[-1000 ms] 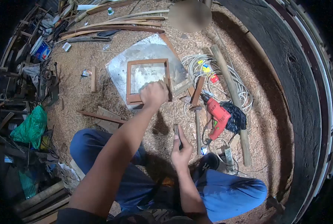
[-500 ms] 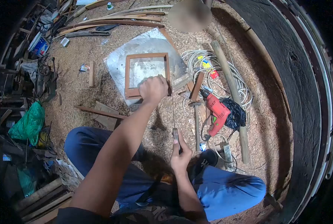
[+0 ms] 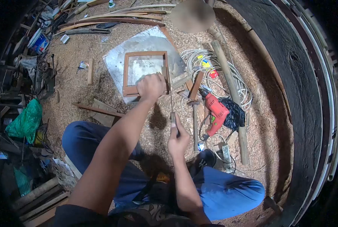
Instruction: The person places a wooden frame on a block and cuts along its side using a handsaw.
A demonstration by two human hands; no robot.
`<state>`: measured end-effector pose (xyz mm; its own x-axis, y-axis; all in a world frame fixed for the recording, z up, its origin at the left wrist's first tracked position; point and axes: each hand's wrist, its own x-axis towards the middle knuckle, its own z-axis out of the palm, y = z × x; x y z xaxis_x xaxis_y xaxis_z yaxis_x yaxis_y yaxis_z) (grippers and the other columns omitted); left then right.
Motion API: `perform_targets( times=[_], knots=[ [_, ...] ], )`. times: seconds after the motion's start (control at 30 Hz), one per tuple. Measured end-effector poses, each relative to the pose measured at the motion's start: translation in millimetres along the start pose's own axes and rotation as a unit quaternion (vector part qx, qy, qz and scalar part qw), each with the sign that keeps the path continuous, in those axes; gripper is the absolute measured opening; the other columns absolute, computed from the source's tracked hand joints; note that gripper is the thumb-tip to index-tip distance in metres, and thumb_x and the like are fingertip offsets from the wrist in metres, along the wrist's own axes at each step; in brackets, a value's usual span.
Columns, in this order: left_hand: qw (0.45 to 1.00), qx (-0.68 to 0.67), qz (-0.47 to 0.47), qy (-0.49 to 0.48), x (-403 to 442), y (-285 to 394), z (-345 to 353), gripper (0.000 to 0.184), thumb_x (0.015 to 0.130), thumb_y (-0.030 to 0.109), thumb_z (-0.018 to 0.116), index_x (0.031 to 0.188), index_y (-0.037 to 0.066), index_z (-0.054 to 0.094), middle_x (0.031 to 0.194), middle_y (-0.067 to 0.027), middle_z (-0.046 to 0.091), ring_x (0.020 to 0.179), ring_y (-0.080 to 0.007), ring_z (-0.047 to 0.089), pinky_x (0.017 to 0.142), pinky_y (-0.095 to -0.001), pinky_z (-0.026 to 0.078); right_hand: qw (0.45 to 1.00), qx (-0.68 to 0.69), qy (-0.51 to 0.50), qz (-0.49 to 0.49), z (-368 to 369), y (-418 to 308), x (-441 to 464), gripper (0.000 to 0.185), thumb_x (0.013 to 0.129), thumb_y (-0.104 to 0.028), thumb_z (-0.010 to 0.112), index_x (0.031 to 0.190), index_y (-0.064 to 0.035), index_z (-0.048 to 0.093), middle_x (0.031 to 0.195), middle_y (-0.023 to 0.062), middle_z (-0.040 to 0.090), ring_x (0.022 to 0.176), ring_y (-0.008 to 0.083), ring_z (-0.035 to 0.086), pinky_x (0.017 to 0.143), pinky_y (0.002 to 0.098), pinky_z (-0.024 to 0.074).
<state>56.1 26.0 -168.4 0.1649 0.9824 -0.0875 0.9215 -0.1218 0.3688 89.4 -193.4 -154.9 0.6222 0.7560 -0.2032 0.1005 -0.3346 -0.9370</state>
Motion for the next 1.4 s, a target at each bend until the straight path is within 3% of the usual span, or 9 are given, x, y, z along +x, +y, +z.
perform_targets(
  times=[0.4, 0.53, 0.67, 0.7, 0.8, 0.93, 0.97, 1.27, 1.4],
  knots=[
    [1.000, 0.015, 0.003, -0.006, 1, -1, 1, 0.044, 0.095, 0.031, 0.048, 0.078, 0.003, 0.077, 0.079, -0.0248, 0.072, 0.078, -0.0405, 0.073, 0.077, -0.0488, 0.058, 0.999, 0.029, 0.004, -0.023, 4, 4, -4, 0.040, 0.101, -0.006, 0.053, 0.140, 0.0030, 0.056, 0.133, 0.0211, 0.065, 0.126, 0.0215, 0.060, 0.107, 0.0313, 0.0421],
    [1.000, 0.011, -0.001, 0.004, 4, 0, 2, 0.044, 0.095, 0.032, 0.049, 0.078, 0.003, 0.078, 0.079, -0.0243, 0.072, 0.077, -0.0406, 0.073, 0.076, -0.0490, 0.058, 0.999, 0.025, 0.015, -0.037, -10, 19, -44, 0.040, 0.100, -0.005, 0.055, 0.140, 0.0007, 0.057, 0.126, 0.0207, 0.069, 0.121, 0.0221, 0.063, 0.106, 0.0322, 0.0445],
    [1.000, 0.022, 0.001, -0.009, -2, 1, 1, 0.046, 0.097, 0.029, 0.045, 0.077, 0.003, 0.077, 0.080, -0.0251, 0.072, 0.079, -0.0391, 0.074, 0.076, -0.0480, 0.058, 0.998, 0.010, -0.015, 0.060, -6, -14, -5, 0.039, 0.100, -0.004, 0.054, 0.139, 0.0018, 0.058, 0.128, 0.0204, 0.068, 0.124, 0.0217, 0.061, 0.106, 0.0322, 0.0438],
    [1.000, 0.022, 0.000, -0.010, -4, 1, 2, 0.046, 0.097, 0.029, 0.045, 0.077, 0.003, 0.077, 0.080, -0.0251, 0.072, 0.079, -0.0391, 0.074, 0.076, -0.0480, 0.058, 0.999, 0.038, 0.018, -0.032, 6, 8, 3, 0.039, 0.101, -0.005, 0.054, 0.139, 0.0020, 0.058, 0.128, 0.0203, 0.068, 0.122, 0.0208, 0.062, 0.105, 0.0315, 0.0441],
    [1.000, 0.019, -0.002, -0.003, -1, 1, 0, 0.046, 0.096, 0.029, 0.046, 0.076, 0.003, 0.077, 0.079, -0.0251, 0.072, 0.078, -0.0394, 0.074, 0.076, -0.0482, 0.058, 0.997, 0.019, 0.034, -0.067, 1, 7, -15, 0.039, 0.101, -0.005, 0.054, 0.139, 0.0017, 0.058, 0.130, 0.0201, 0.067, 0.122, 0.0209, 0.062, 0.105, 0.0315, 0.0436],
    [1.000, 0.016, -0.004, 0.010, 1, 3, 0, 0.045, 0.096, 0.029, 0.047, 0.076, 0.003, 0.077, 0.079, -0.0251, 0.072, 0.078, -0.0400, 0.074, 0.076, -0.0484, 0.058, 0.999, 0.046, 0.003, 0.019, -12, 23, -41, 0.038, 0.102, -0.006, 0.053, 0.139, 0.0018, 0.058, 0.132, 0.0196, 0.066, 0.125, 0.0222, 0.061, 0.106, 0.0321, 0.0429],
    [1.000, 0.015, 0.003, 0.009, -1, 2, 1, 0.045, 0.095, 0.029, 0.047, 0.076, 0.003, 0.077, 0.079, -0.0251, 0.072, 0.077, -0.0402, 0.074, 0.076, -0.0485, 0.058, 0.998, 0.015, 0.024, -0.058, -7, 14, -29, 0.038, 0.102, -0.007, 0.054, 0.138, 0.0014, 0.059, 0.131, 0.0201, 0.067, 0.124, 0.0220, 0.062, 0.105, 0.0318, 0.0437],
    [1.000, 0.014, -0.009, 0.018, 1, 3, 1, 0.045, 0.096, 0.030, 0.048, 0.075, 0.002, 0.077, 0.079, -0.0254, 0.072, 0.077, -0.0408, 0.074, 0.076, -0.0492, 0.058, 0.999, 0.024, 0.002, -0.027, -15, 17, -38, 0.039, 0.104, -0.011, 0.053, 0.139, 0.0047, 0.056, 0.137, 0.0207, 0.062, 0.133, 0.0266, 0.055, 0.112, 0.0362, 0.0388],
    [1.000, 0.024, -0.009, 0.005, -3, 3, 1, 0.044, 0.096, 0.029, 0.048, 0.076, 0.003, 0.077, 0.080, -0.0250, 0.072, 0.078, -0.0401, 0.074, 0.076, -0.0487, 0.058, 0.999, 0.015, -0.011, 0.036, -6, -6, 1, 0.039, 0.102, -0.010, 0.055, 0.140, -0.0003, 0.058, 0.130, 0.0190, 0.068, 0.117, 0.0173, 0.063, 0.102, 0.0302, 0.0447]
  ],
)
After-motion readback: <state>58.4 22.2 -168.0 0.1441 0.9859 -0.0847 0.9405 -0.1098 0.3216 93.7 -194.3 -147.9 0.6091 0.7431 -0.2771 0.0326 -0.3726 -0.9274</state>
